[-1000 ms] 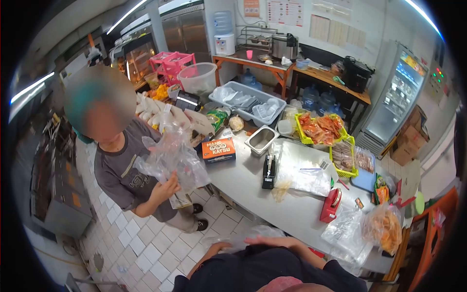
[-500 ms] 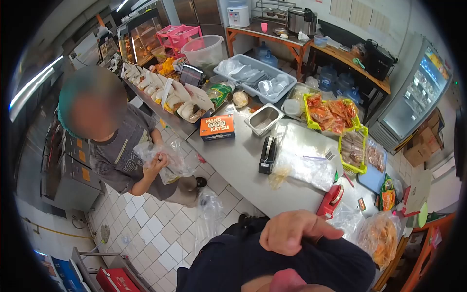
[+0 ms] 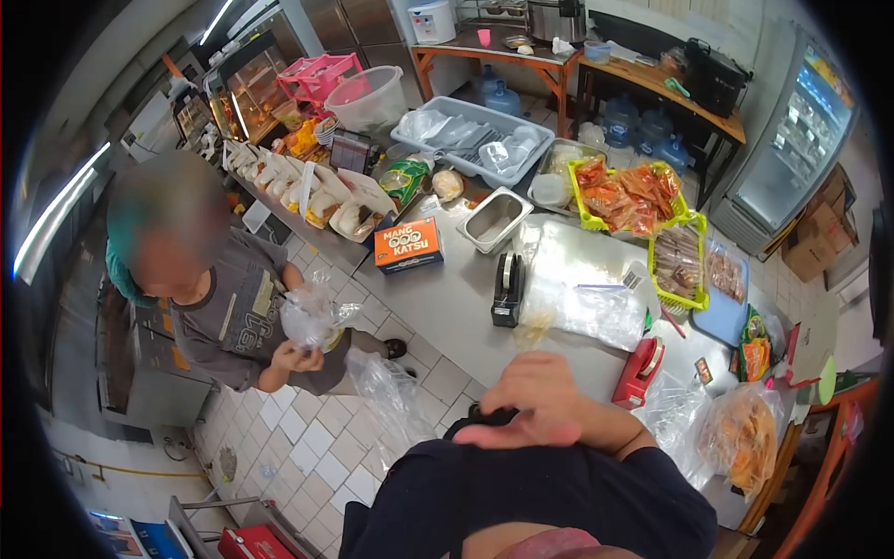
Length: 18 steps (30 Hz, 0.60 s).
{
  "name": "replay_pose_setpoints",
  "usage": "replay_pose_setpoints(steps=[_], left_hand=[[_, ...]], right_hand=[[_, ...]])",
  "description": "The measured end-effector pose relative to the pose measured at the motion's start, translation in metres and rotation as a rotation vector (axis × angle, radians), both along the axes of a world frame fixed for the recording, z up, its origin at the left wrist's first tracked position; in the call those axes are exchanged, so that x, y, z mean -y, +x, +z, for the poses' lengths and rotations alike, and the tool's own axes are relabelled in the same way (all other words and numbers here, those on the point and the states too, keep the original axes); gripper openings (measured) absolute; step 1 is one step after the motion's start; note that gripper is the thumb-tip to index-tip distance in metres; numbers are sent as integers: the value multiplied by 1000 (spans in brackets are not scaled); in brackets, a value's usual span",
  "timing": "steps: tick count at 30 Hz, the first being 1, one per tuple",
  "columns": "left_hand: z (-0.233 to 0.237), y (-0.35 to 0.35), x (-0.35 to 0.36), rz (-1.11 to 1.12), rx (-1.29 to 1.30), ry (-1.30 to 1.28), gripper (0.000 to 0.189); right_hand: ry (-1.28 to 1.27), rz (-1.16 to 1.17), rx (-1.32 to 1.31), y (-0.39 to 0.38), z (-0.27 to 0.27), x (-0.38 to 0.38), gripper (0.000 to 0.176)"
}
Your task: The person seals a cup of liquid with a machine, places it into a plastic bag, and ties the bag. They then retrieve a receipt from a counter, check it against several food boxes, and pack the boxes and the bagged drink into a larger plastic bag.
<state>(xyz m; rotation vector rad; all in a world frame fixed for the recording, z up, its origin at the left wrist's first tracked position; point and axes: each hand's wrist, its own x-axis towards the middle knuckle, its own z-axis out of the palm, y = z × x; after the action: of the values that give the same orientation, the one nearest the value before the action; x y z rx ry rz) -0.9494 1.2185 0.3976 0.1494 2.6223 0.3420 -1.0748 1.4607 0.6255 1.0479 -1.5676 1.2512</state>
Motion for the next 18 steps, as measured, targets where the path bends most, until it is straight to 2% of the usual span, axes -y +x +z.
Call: replay_pose_setpoints(steps=[2,3,4,6,7,9,11,13,15,16,18], left_hand=[[-21,20,26,70,-12,-76,18],[-26,27,35,105,-9,-81,18],[-33,32,44,127,-10,-95,18],[-43,31,55,151,-24,-110,18],[-52,27,57,147,-39,-101,17],[-70,13,63,130,-82,-93,17],[-89,-6,69,110,-152,-94,17],[-101,-25,75,83,-246,-99,16],[-127,-44,85,157,-314,-94,16],[-149,-45,93,266,-297,-40,17],[-162,-45,94,385,-286,10,19]], right_hand=[[195,-62,123,-5,-2,-20,102],[161,-95,115,-7,-8,-19,89],[169,-112,125,-7,-13,-17,89],[199,40,318,-10,-20,-12,67],[203,48,325,-12,-22,-12,67],[403,198,613,-17,-29,-4,46],[386,279,504,-26,-72,18,44],[390,416,392,-28,-91,39,42],[391,685,627,-24,-99,57,39],[407,742,629,-25,-106,63,39],[679,528,878,-38,-130,71,35]])
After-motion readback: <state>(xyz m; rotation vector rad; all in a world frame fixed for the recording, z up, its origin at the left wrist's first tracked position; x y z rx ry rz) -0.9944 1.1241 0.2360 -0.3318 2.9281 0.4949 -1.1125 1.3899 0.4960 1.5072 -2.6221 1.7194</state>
